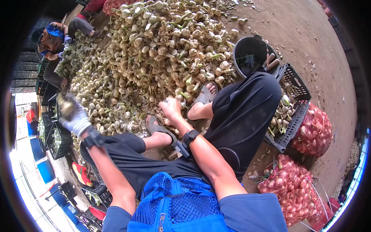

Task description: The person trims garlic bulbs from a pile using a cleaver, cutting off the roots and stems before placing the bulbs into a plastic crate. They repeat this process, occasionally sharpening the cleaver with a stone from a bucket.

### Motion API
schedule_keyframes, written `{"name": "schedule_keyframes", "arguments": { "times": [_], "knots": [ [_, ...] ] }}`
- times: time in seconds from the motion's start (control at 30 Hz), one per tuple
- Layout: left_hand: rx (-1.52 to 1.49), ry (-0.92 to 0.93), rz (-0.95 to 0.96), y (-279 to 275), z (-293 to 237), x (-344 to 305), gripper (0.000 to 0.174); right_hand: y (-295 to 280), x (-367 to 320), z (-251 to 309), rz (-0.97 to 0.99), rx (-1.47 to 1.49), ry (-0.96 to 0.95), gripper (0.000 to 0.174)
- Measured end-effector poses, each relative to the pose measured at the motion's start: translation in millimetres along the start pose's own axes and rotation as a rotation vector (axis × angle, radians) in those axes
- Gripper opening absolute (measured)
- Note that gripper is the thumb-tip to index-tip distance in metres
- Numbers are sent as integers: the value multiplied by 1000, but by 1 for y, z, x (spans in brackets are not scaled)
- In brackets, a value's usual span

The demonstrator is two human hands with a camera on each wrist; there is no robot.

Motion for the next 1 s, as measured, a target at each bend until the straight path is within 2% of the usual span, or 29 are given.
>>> {"name": "schedule_keyframes", "arguments": {
  "times": [0.03,0.1,0.13,0.17,0.2,0.23,0.27,0.3,0.33,0.37,0.4,0.43,0.5,0.57,0.6,0.63,0.7,0.73,0.77,0.83,0.9,0.97,1.0],
  "knots": [
    [136,201,-136,-22,-45,14,65,-4,1,17,-6,20,-1,21],
    [425,67,-203,-84,-93,49,50,-3,-2,33,-67,357,114,20],
    [617,-28,-249,-104,-76,55,30,-2,1,32,-62,351,123,20],
    [744,-109,-193,-111,-36,40,19,-2,4,29,-71,392,117,19],
    [1022,-167,-290,-118,-3,27,16,-2,6,25,-82,434,113,18],
    [1453,-154,-204,-121,31,18,13,0,6,22,-82,428,128,18],
    [1689,-115,-58,-137,55,14,14,0,7,21,-124,495,127,17],
    [1632,-370,-340,-189,69,19,31,-1,8,20,-167,563,126,17],
    [1780,-406,-204,-213,86,14,28,-2,9,17,-186,582,149,15],
    [2077,-310,41,-226,105,12,23,-4,10,20,-195,582,160,15],
    [2109,-405,89,-218,132,-3,22,-8,9,25,-236,605,158,17],
    [2204,-452,245,-241,149,-2,28,-12,9,24,-276,624,155,19],
    [2496,-341,420,-270,177,-5,38,-16,13,22,-260,623,181,16],
    [2497,-386,529,-287,202,-6,47,-20,11,26,-285,648,210,16],
    [2478,-438,511,-302,210,-4,58,-19,12,22,-274,666,234,15],
    [2471,-450,520,-320,216,-4,58,-18,13,21,-276,688,218,14],
    [2544,-520,312,-354,219,1,70,-16,11,23,-286,695,229,13],
    [2539,-538,235,-362,219,0,72,-16,8,24,-298,603,305,13],
    [2568,-491,193,-368,222,2,72,-16,9,27,-258,626,247,19],
    [2653,-660,161,-364,232,3,67,-14,9,27,-272,572,278,21],
    [2781,-603,159,-372,236,-1,64,-10,11,16,-285,559,240,23],
    [2731,-653,-68,-374,240,0,61,-9,9,19,-265,563,277,24],
    [2724,-598,-77,-378,242,0,62,-11,7,24,-266,555,291,24]
  ]
}}
Point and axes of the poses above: each hand's wrist, its own x-axis towards the middle knuckle, its own y-axis out of the palm, z = x × y, the point moved 5 cm from there along x, towards the middle knuckle, and after that the axes turned 3 degrees about x, right-handed, at the moved point
